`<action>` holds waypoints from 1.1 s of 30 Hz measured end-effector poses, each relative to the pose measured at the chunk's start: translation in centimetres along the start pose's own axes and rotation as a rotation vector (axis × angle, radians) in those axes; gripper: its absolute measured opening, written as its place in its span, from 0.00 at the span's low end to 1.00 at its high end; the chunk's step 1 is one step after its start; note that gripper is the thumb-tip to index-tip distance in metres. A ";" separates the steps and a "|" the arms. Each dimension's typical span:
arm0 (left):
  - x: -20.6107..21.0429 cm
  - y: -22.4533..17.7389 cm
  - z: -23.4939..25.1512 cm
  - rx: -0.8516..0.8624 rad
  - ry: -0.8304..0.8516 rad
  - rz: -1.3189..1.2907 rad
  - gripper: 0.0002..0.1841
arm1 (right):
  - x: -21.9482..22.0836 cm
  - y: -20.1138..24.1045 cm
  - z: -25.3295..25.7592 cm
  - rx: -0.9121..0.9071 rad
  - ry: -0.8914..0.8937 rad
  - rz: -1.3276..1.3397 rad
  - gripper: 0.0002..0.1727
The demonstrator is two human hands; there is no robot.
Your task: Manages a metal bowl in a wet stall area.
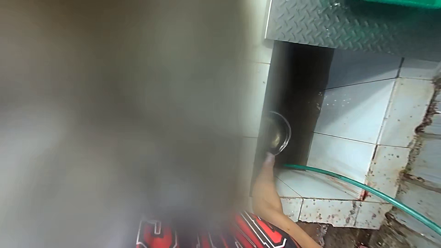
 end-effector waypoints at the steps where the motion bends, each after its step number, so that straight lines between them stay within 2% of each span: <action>1: -0.2 -0.7 0.2 0.061 -0.034 -0.001 0.23 | -0.4 -2.0 3.4 -0.011 -0.100 0.251 0.23; 2: -0.7 -2.4 -0.7 0.103 -0.062 -0.017 0.21 | -0.5 -3.1 6.2 0.014 -0.169 0.512 0.20; 4: -1.5 -6.5 -4.1 0.164 -0.133 -0.052 0.19 | -0.5 -1.5 7.5 0.038 -0.228 0.872 0.20; 6: -2.3 -9.7 -6.7 0.057 -0.003 -0.089 0.21 | -0.8 1.8 5.9 -0.001 -0.267 1.007 0.20; 7: -2.3 -9.7 -6.1 0.062 -0.001 -0.110 0.21 | -1.0 3.4 4.9 -0.038 -0.280 1.025 0.19; 9: -1.7 -7.6 -2.8 0.219 -0.061 -0.080 0.20 | -1.3 6.3 3.0 -0.103 -0.314 1.044 0.18; 10: -1.4 -7.4 -2.4 0.330 -0.118 -0.051 0.19 | -1.6 7.5 1.9 -0.120 -0.333 1.051 0.18; 11: -1.4 -8.4 -3.5 0.363 -0.126 -0.010 0.20 | -1.8 8.4 1.0 -0.132 -0.344 1.051 0.19; 12: -2.1 -10.5 -5.8 0.172 0.032 0.005 0.22 | -1.8 9.2 0.1 -0.139 -0.345 1.049 0.19; 13: -2.7 -12.1 -7.8 0.051 0.082 -0.046 0.23 | -1.8 9.6 -0.9 -0.138 -0.345 1.046 0.20; 14: -3.1 -13.0 -9.2 0.022 0.062 -0.116 0.23 | -1.7 9.9 -2.0 -0.139 -0.340 1.039 0.21; 17: -3.3 -12.7 -9.9 0.095 0.044 -0.195 0.23 | -0.5 10.5 -5.5 -0.145 -0.325 0.983 0.21; 20: -3.1 -11.6 -9.4 0.076 0.042 -0.246 0.22 | 1.1 9.8 -8.5 -0.093 -0.263 0.922 0.20; 26: -3.0 -10.2 -8.4 0.068 0.079 -0.220 0.24 | 5.2 6.8 -12.5 0.008 -0.069 0.787 0.15; 33: -3.7 -9.3 -7.0 0.083 0.080 -0.205 0.24 | 9.8 5.0 -16.4 0.155 0.007 0.602 0.15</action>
Point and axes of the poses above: each hand's wrist, its own z-axis towards the middle knuckle, its own x-axis out of the palm, y = z × x, the point moved 7 cm from there along z, towards the middle knuckle, and after that the axes turned 2 degrees about -z, right-handed, at the moved point
